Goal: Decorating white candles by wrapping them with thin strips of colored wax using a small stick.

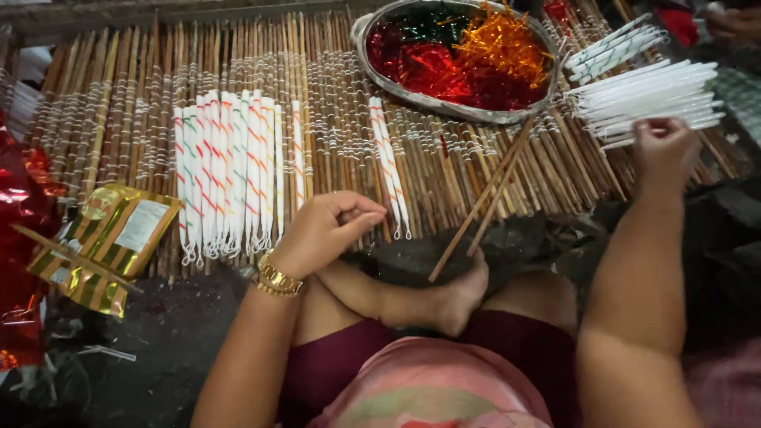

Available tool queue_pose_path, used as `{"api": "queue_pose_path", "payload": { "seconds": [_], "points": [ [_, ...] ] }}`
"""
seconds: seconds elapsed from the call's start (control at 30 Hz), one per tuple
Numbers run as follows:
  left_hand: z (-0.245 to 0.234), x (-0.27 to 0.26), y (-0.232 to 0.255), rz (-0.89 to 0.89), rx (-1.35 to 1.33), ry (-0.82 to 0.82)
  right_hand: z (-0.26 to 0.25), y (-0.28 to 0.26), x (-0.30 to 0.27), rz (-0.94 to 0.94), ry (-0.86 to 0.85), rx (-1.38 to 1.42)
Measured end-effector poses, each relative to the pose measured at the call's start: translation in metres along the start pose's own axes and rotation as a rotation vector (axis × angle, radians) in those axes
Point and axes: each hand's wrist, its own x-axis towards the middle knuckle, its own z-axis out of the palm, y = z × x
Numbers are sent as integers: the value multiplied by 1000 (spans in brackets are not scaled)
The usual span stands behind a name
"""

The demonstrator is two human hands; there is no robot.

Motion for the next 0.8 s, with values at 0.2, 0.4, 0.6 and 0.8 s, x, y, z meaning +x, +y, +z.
{"api": "queue_pose_path", "payload": {
  "seconds": [0.2, 0.4, 0.6, 0.8],
  "points": [
    [20, 10, -2, 100, -132, -102, -1, 13, 3, 91, -75, -89],
    [38, 11, -5, 129, -106, -181, 33, 36, 9, 5, 163, -340],
    [54, 38, 4, 84, -65, -226, 20, 42, 6, 59, 114, -69],
    [150, 149, 24, 485, 110, -52, -27, -14, -74, 663, 559, 937]
  ]
}}
